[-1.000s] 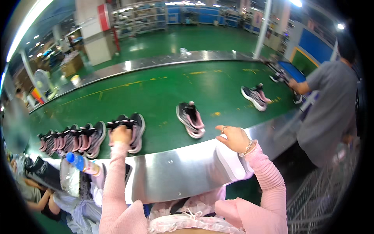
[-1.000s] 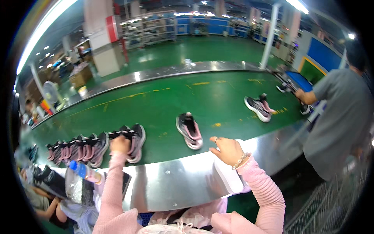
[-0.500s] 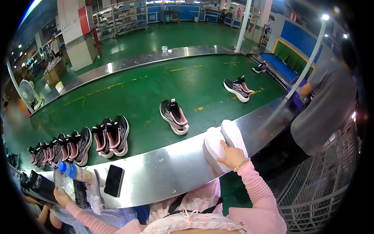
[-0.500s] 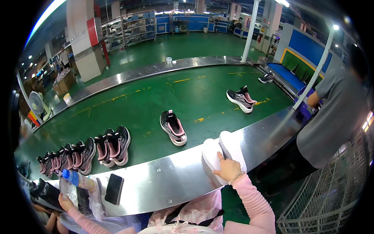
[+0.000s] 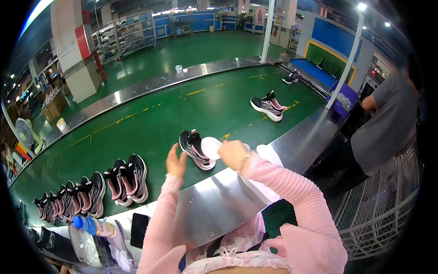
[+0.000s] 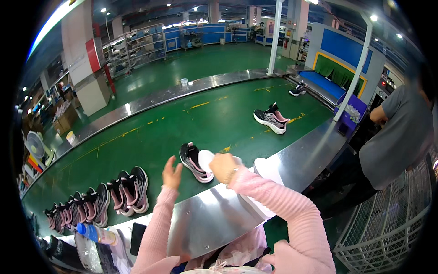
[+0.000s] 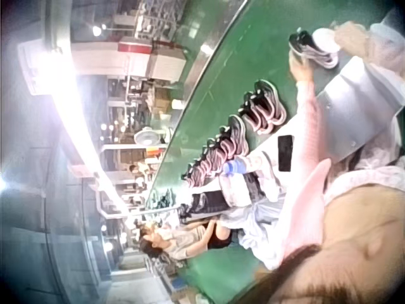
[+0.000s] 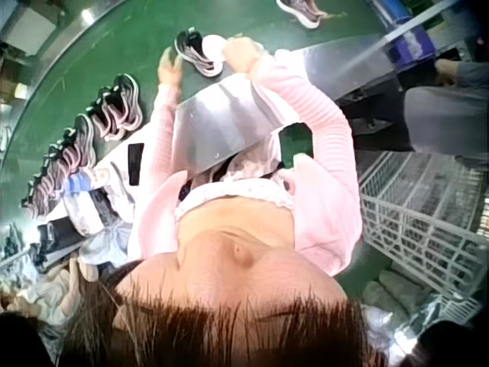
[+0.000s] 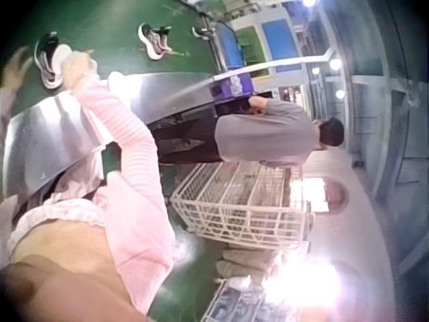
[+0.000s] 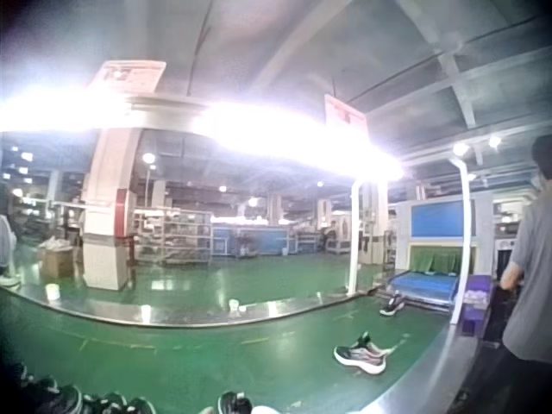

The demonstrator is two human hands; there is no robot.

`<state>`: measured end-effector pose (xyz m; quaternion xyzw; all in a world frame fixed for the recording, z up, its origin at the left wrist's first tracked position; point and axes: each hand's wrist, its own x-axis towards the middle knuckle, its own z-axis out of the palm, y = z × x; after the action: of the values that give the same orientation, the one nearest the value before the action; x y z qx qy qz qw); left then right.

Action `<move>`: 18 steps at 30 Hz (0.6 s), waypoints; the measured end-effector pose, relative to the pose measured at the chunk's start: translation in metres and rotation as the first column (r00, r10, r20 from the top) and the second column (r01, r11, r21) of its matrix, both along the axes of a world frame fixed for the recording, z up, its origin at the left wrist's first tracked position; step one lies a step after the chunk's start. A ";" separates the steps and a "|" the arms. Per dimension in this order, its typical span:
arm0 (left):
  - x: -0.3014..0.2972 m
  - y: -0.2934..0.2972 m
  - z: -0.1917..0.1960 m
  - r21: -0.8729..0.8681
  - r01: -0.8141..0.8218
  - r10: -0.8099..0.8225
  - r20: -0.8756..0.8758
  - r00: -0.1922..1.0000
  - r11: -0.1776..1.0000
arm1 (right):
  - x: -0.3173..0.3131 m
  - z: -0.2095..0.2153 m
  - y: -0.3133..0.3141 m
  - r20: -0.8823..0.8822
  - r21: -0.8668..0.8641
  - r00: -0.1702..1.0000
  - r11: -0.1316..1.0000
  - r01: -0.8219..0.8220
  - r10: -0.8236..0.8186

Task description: The person inserts white insoles into black and pink sneakers on a factory assembly line. They pick up each shoe, place an insole inside, and set the shoe back down on the conveyor belt in a repetitive sequence.

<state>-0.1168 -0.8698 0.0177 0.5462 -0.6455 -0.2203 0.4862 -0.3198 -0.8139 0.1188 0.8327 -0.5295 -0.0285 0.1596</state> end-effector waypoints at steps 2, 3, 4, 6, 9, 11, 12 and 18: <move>-0.014 -0.035 -0.016 -0.023 -0.027 0.030 0.120 0.992 0.999 | 0.031 0.004 -0.018 -0.068 -0.011 0.998 1.000 -0.021 0.020; -0.019 -0.051 -0.023 -0.023 -0.022 0.025 0.125 0.992 0.999 | 0.041 0.001 -0.028 -0.079 -0.005 0.997 1.000 -0.027 0.026; -0.020 -0.067 -0.029 0.024 -0.011 0.009 0.085 0.996 1.000 | 0.053 0.004 -0.036 -0.066 0.081 0.998 0.997 0.001 0.005; -0.021 -0.082 -0.031 0.093 -0.014 0.004 0.108 0.994 0.996 | 0.056 0.002 -0.040 -0.056 0.051 0.995 0.995 -0.083 0.086; -0.031 -0.074 -0.013 0.185 -0.043 -0.001 0.236 0.972 0.982 | 0.048 -0.012 -0.044 -0.055 0.012 0.994 0.995 -0.095 0.095; -0.024 -0.069 -0.007 0.172 -0.088 0.028 0.319 0.947 0.981 | 0.052 -0.005 -0.036 -0.028 0.088 0.996 0.993 -0.083 0.086; -0.022 -0.065 -0.007 0.219 -0.043 -0.031 0.323 0.946 0.975 | 0.051 -0.001 -0.032 0.023 0.163 0.995 0.981 -0.103 0.101; 0.000 -0.061 -0.038 0.142 0.200 -0.221 0.148 0.964 0.969 | 0.084 -0.084 -0.053 0.310 0.085 0.949 0.996 0.030 -0.055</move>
<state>-0.1166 -0.9306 -0.0206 0.5202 -0.7224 -0.2657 0.3701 -0.2359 -0.8674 0.0351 0.8208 -0.5643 0.0789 0.0403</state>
